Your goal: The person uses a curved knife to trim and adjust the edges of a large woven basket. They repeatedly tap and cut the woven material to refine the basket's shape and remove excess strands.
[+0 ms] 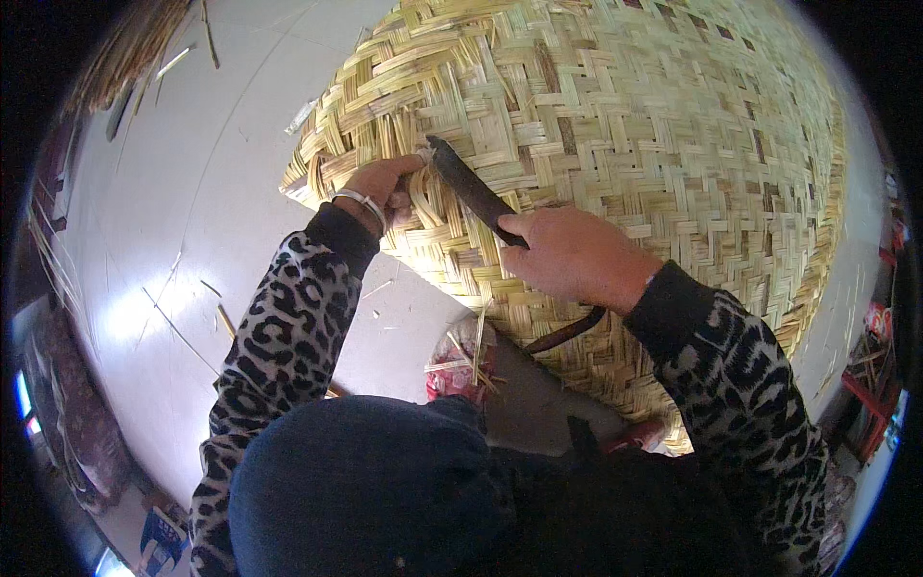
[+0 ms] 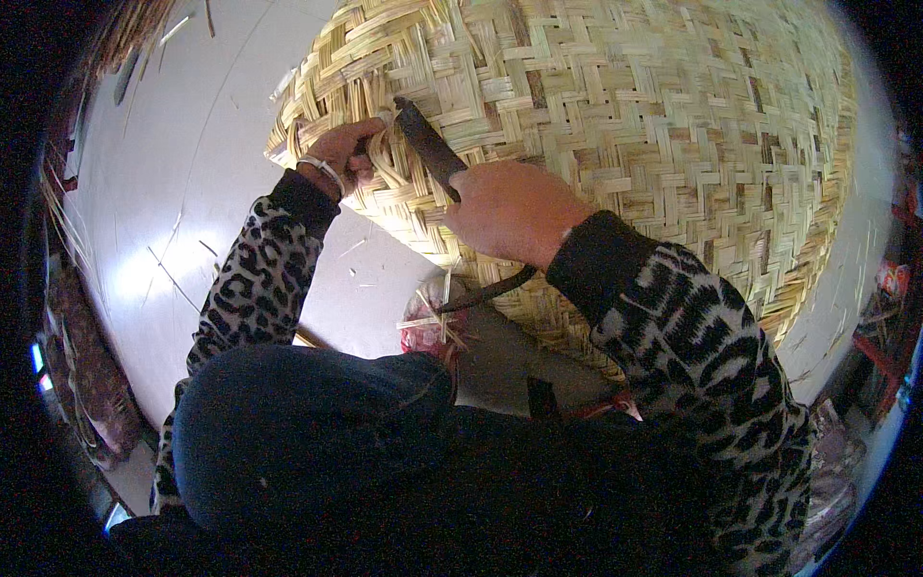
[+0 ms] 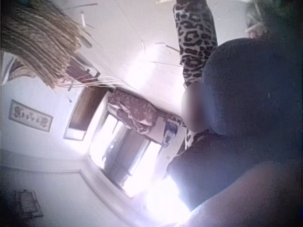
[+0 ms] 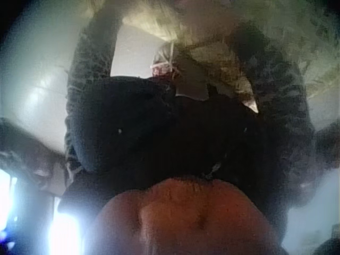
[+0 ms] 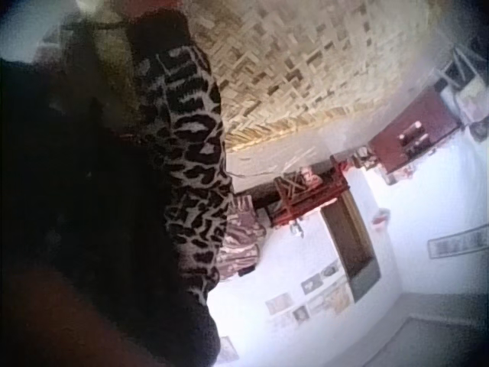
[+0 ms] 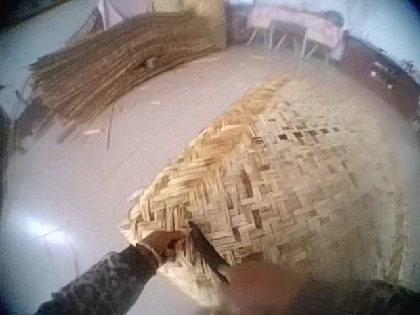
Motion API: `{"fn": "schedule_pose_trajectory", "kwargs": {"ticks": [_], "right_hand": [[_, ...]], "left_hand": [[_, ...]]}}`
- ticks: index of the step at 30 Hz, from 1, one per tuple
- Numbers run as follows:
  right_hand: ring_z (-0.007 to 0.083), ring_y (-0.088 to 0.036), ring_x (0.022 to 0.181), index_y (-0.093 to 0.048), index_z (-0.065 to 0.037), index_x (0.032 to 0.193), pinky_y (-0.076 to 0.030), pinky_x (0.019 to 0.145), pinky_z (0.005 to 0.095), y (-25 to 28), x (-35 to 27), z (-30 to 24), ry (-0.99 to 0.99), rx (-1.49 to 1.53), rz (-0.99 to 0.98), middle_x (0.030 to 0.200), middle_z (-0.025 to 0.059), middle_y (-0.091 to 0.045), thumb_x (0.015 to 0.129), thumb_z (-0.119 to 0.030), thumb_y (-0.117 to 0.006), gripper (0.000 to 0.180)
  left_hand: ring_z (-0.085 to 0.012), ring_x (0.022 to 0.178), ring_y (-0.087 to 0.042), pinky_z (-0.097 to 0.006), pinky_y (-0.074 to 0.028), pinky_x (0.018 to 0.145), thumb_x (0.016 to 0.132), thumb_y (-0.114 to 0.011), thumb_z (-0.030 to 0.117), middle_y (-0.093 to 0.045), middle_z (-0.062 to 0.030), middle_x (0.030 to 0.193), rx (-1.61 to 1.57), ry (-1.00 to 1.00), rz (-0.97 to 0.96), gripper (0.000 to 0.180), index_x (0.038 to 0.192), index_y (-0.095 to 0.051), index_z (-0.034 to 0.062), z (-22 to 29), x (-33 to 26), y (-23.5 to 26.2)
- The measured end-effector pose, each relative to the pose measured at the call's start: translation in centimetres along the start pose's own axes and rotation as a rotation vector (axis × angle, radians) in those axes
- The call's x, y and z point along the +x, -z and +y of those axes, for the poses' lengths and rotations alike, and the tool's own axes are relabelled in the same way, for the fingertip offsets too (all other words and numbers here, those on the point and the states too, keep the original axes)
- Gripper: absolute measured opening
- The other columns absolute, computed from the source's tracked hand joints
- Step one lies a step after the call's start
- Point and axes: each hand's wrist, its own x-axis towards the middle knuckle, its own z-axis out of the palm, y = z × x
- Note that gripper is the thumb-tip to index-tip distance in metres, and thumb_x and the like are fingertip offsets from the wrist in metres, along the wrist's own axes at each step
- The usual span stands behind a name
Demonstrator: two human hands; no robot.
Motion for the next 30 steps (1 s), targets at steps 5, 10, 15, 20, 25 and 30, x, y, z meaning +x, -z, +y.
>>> {"fn": "schedule_pose_trajectory", "kwargs": {"ticks": [5,10,15,20,25,30], "right_hand": [[0.0399,-0.066,0.082,-0.06,0.0,0.126,-0.051,0.076,0.0482,0.2,-0.7,0.0,-0.007,0.012,0.046,0.092,0.027,-0.067,0.088,-0.03,-0.056,0.049],[0.0402,-0.066,0.08,-0.062,-0.003,0.124,-0.052,0.074,0.048,0.3,-0.2,-0.6,-0.088,-0.177,0.14,0.088,0.0269,-0.067,0.088,-0.029,-0.057,0.045],[0.0356,-0.067,0.072,-0.062,0.004,0.121,-0.053,0.071,0.0443,1.9,1.2,0.1,-0.056,-0.054,0.114,0.081,0.0259,-0.066,0.088,-0.027,-0.056,0.045],[0.0312,-0.067,0.07,-0.059,0.01,0.121,-0.052,0.07,0.0415,3.2,2.5,1.0,0.055,-0.055,0.01,0.081,0.0257,-0.066,0.089,-0.027,-0.055,0.048],[0.031,-0.067,0.071,-0.058,0.01,0.122,-0.051,0.071,0.0409,3.0,1.9,1.6,0.034,-0.033,-0.049,0.085,0.0269,-0.066,0.09,-0.027,-0.054,0.049],[0.0376,-0.066,0.074,-0.063,0.005,0.104,-0.052,0.072,0.0476,2.4,0.8,1.3,0.016,-0.015,0.003,0.081,0.0254,-0.065,0.088,-0.029,-0.052,0.039]], "left_hand": [[-0.004,0.035,-0.039,-0.023,-0.035,0.034,0.094,-0.061,0.02,-0.056,0.005,0.056,0.014,-0.044,0.01,0.017,0.08,-0.061,0.0109,-0.2,0.2,0.2],[-0.0053,0.035,-0.038,-0.024,-0.034,0.034,0.095,-0.06,0.022,-0.055,0.0051,0.056,0.0,-0.059,0.018,0.018,0.081,-0.061,0.0108,-0.4,0.8,0.4],[-0.0068,0.035,-0.037,-0.025,-0.033,0.033,0.095,-0.061,0.024,-0.051,0.0051,0.054,0.004,-0.078,0.027,0.019,0.08,-0.06,0.0115,-0.5,1.2,0.4],[-0.0074,0.035,-0.036,-0.026,-0.032,0.034,0.096,-0.061,0.024,-0.049,0.0047,0.052,0.027,-0.064,0.04,0.023,0.076,-0.058,0.0124,-0.3,1.2,0.4],[-0.007,0.035,-0.036,-0.025,-0.032,0.034,0.095,-0.062,0.025,-0.049,0.005,0.051,0.031,-0.049,0.076,0.026,0.073,-0.058,0.0121,0.0,0.9,0.0],[-0.0057,0.035,-0.038,-0.023,-0.035,0.033,0.094,-0.064,0.024,-0.052,0.0049,0.052,0.034,-0.055,0.082,0.024,0.073,-0.058,0.0125,0.1,0.6,-0.2]]}}
